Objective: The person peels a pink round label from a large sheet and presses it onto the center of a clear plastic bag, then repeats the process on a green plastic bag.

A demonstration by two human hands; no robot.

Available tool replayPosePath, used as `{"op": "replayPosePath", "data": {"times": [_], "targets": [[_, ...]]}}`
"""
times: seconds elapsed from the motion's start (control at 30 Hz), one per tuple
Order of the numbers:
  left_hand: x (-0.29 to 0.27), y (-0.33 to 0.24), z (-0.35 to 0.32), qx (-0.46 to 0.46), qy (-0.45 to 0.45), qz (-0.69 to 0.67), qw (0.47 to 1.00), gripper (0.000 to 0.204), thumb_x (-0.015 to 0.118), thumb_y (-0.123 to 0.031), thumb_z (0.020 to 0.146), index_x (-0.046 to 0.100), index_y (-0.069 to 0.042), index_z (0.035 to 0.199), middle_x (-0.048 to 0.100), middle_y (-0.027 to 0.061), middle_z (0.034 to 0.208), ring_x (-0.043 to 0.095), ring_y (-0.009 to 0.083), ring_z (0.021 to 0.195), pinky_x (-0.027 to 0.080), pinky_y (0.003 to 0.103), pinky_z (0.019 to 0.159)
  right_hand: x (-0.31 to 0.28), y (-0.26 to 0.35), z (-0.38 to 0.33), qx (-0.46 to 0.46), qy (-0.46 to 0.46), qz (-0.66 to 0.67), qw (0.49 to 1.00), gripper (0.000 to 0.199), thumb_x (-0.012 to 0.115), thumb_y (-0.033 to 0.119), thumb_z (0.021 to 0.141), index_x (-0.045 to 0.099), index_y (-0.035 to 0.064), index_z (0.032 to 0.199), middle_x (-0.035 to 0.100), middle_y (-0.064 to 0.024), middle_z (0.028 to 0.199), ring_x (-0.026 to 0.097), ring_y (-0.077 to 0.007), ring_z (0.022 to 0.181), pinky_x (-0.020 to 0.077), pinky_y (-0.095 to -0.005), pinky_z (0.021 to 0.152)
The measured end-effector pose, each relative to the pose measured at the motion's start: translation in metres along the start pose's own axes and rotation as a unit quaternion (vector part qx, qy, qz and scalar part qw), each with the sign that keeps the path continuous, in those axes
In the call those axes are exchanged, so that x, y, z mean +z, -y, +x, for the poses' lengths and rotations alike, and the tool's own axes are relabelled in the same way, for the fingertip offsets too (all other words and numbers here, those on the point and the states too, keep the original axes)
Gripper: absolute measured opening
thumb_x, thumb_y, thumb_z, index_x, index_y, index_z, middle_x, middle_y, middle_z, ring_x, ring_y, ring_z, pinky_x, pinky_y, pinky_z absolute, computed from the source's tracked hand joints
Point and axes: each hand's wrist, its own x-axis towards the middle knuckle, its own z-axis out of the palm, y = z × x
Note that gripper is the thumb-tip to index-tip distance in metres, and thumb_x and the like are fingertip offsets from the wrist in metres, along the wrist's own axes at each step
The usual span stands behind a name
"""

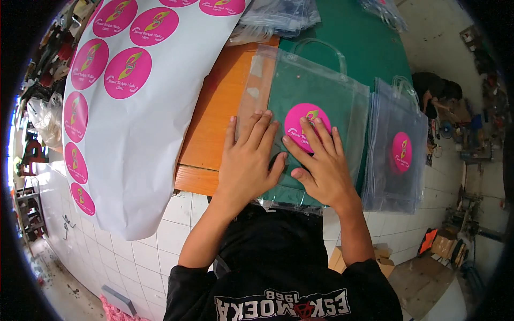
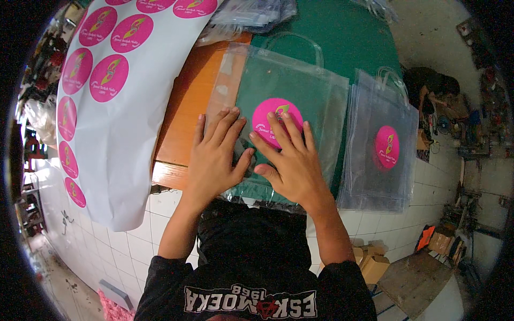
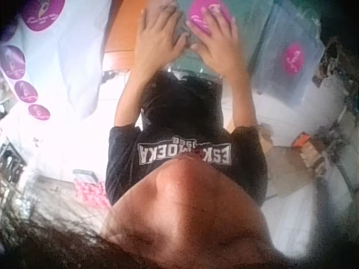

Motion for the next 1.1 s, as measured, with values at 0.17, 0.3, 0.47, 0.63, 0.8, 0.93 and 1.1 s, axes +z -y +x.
{"op": "replayPosePath", "data": {"times": [0.17, 0.3, 0.47, 0.63, 0.8, 0.93, 1.1], "targets": [[0.0, 0.0, 0.0, -0.003, -0.001, -0.001, 1.0, 0.058, 0.071, -0.031, 0.089, 0.06, -0.004, 0.139, 0.055, 0.0147, 0.151, 0.045, 0.0311, 0.148, 0.021, 0.058, 0.126, -0.001, -0.001, -0.01, 0.015, -0.03, 0.093, 0.995, 0.064, 0.037, 0.063, 0.105, 0.061, 0.0219, 0.149, 0.036, -0.0198, 0.166, 0.03, -0.0459, 0.153, 0.0189, -0.0675, 0.122], [0.0, 0.0, 0.001, -0.01, 0.001, -0.005, 1.0, 0.058, 0.071, -0.031, 0.089, 0.06, -0.004, 0.139, 0.055, 0.0147, 0.152, 0.045, 0.0311, 0.148, 0.02, 0.058, 0.126, 0.004, 0.011, -0.012, 0.063, -0.043, 0.074, 0.994, 0.066, 0.036, 0.062, 0.106, 0.063, 0.018, 0.146, 0.037, -0.0218, 0.166, 0.033, -0.0473, 0.151, 0.0196, -0.0684, 0.121], [0.0, 0.0, 0.001, -0.004, 0.002, -0.002, 1.0, 0.057, 0.071, -0.031, 0.09, 0.06, -0.003, 0.139, 0.054, 0.0147, 0.152, 0.045, 0.0311, 0.148, 0.02, 0.058, 0.126, 0.001, 0.01, -0.025, 0.063, -0.03, 0.073, 0.995, 0.064, 0.037, 0.06, 0.107, 0.06, 0.0176, 0.149, 0.037, -0.0224, 0.165, 0.034, -0.0477, 0.151, 0.0206, -0.0689, 0.12], [0.001, -0.001, 0.0, -0.006, 0.002, -0.005, 1.0, 0.057, 0.071, -0.031, 0.09, 0.06, -0.003, 0.138, 0.054, 0.0147, 0.152, 0.045, 0.0314, 0.148, 0.02, 0.058, 0.126, 0.005, 0.013, -0.033, 0.104, -0.042, 0.052, 0.992, 0.06, 0.04, 0.057, 0.108, 0.062, 0.018, 0.148, 0.038, -0.0224, 0.165, 0.034, -0.0479, 0.151, 0.0205, -0.0691, 0.12], [0.001, -0.001, 0.0, -0.001, 0.003, 0.008, 1.0, 0.057, 0.069, -0.032, 0.091, 0.06, -0.002, 0.138, 0.054, 0.0146, 0.151, 0.044, 0.0307, 0.148, 0.023, 0.059, 0.125, 0.001, 0.011, -0.037, 0.114, -0.073, 0.097, 0.986, 0.056, 0.045, 0.05, 0.108, 0.064, 0.0136, 0.146, 0.039, -0.023, 0.164, 0.034, -0.0487, 0.151, 0.0211, -0.069, 0.12], [0.0, -0.001, 0.002, -0.002, 0.005, 0.012, 1.0, 0.057, 0.069, -0.032, 0.091, 0.06, -0.002, 0.138, 0.054, 0.0148, 0.151, 0.044, 0.0308, 0.148, 0.023, 0.059, 0.125, 0.003, 0.014, -0.039, 0.123, -0.059, 0.072, 0.988, 0.055, 0.046, 0.048, 0.108, 0.063, 0.0121, 0.146, 0.04, -0.0229, 0.163, 0.034, -0.0486, 0.151, 0.0214, -0.0694, 0.12], [0.001, -0.001, 0.001, -0.011, 0.003, -0.008, 1.0, 0.057, 0.071, -0.032, 0.091, 0.06, -0.004, 0.139, 0.054, 0.0149, 0.151, 0.045, 0.033, 0.148, 0.019, 0.059, 0.126, 0.006, 0.017, -0.038, 0.137, -0.064, 0.056, 0.987, 0.063, 0.047, 0.049, 0.107, 0.056, 0.0031, 0.15, 0.043, -0.0231, 0.162, 0.037, -0.0438, 0.151, 0.0218, -0.068, 0.12]]}}
